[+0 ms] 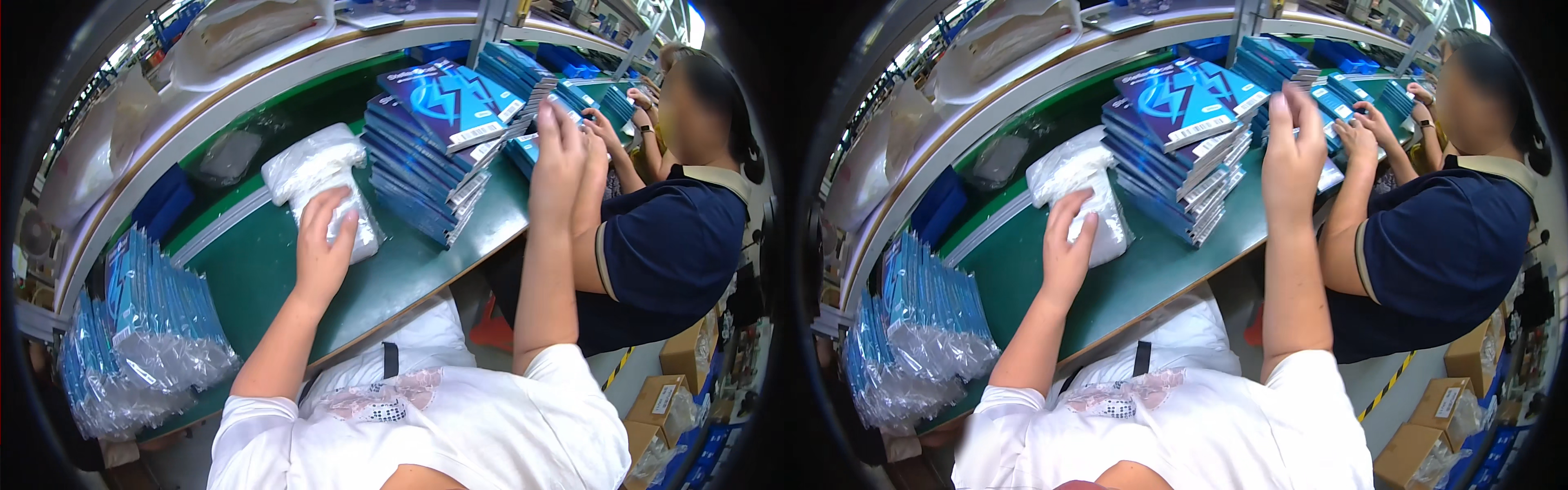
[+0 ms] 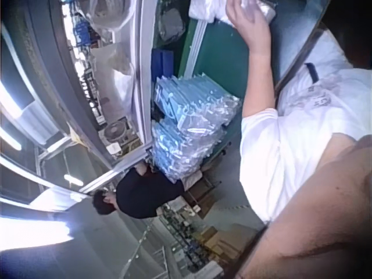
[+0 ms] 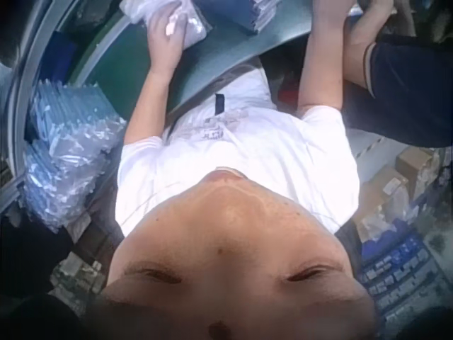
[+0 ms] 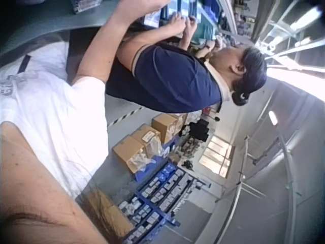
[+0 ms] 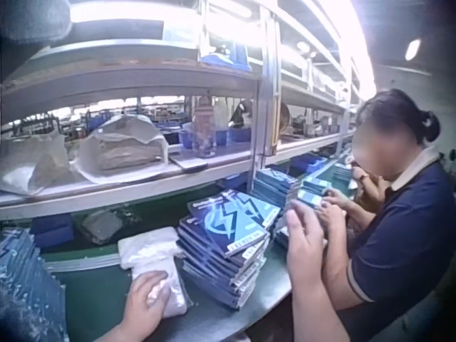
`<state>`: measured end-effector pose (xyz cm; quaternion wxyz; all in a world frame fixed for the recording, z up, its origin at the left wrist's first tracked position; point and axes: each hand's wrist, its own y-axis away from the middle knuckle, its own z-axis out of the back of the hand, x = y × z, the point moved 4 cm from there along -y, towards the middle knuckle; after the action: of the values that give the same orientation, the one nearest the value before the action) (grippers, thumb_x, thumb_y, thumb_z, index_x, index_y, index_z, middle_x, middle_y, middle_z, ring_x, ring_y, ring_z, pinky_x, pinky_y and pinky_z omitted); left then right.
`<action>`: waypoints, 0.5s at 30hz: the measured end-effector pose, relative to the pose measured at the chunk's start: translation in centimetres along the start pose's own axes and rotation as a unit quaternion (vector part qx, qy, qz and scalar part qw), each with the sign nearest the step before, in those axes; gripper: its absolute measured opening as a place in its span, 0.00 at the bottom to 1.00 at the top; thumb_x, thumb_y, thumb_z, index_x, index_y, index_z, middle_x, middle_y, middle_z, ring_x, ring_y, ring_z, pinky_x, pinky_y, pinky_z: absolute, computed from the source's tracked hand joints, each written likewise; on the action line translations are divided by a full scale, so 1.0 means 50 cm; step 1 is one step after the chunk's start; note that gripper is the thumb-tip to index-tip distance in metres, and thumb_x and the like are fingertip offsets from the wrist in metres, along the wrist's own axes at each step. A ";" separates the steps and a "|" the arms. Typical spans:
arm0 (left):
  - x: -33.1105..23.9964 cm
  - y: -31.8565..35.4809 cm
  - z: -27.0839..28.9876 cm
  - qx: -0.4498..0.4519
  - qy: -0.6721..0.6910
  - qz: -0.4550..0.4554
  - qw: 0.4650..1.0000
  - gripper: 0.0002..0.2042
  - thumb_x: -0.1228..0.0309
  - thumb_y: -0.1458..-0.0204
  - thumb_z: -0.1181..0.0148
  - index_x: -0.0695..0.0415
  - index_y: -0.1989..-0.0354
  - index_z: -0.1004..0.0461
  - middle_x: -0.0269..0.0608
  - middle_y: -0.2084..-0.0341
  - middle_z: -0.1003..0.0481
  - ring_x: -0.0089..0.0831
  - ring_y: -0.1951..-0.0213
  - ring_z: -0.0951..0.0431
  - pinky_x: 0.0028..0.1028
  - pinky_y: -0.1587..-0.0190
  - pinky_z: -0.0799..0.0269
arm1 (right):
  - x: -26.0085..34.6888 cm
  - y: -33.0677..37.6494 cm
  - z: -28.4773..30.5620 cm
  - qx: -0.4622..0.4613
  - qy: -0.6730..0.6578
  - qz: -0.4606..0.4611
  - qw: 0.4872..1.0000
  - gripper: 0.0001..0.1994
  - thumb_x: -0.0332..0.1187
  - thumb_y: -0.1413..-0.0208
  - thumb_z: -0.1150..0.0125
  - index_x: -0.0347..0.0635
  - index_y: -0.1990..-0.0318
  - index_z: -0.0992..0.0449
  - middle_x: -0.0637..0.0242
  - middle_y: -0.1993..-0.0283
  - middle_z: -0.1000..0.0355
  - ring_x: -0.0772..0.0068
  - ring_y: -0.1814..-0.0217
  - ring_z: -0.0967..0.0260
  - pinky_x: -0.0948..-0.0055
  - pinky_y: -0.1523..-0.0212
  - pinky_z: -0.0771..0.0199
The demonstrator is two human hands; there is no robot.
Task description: The person repeatedly picks up small blue packages labeled 'Stellar Cell' from a stack on a green table, places them into clear plastic bags, and stacks the filled bags on the left side of the table. The process is continuous and repetitive throughout the clip.
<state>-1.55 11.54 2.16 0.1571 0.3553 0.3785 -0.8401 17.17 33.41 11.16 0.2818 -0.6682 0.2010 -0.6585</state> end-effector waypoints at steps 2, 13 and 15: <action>0.000 0.049 0.042 0.079 -0.192 -0.094 0.974 0.15 0.70 0.51 0.41 0.58 0.54 0.27 0.44 0.53 0.30 0.41 0.47 0.33 0.36 0.44 0.41 | 0.079 -0.023 -0.027 0.068 0.051 0.066 0.994 0.30 0.50 0.46 0.43 0.29 0.46 0.32 0.46 0.48 0.32 0.55 0.45 0.34 0.65 0.45 0.36; 0.085 0.088 0.086 0.126 -0.227 -0.073 0.963 0.10 0.78 0.56 0.43 0.55 0.64 0.23 0.37 0.65 0.26 0.38 0.59 0.28 0.35 0.54 0.36 | 0.210 0.025 -0.151 0.218 0.298 0.277 0.887 0.36 0.44 0.63 0.30 0.32 0.46 0.32 0.50 0.51 0.31 0.60 0.48 0.32 0.70 0.48 0.34; 0.085 0.079 0.076 0.110 -0.193 -0.080 0.972 0.11 0.78 0.56 0.44 0.56 0.63 0.24 0.42 0.68 0.28 0.41 0.61 0.28 0.36 0.57 0.33 | 0.254 0.063 -0.122 0.221 0.080 0.215 0.948 0.35 0.39 0.66 0.28 0.32 0.47 0.33 0.53 0.54 0.31 0.62 0.52 0.31 0.69 0.49 0.33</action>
<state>-4.23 6.12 -1.19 0.1191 0.1699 0.2733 -0.9393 12.08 22.19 18.73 0.5401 -0.4750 0.2115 -0.6618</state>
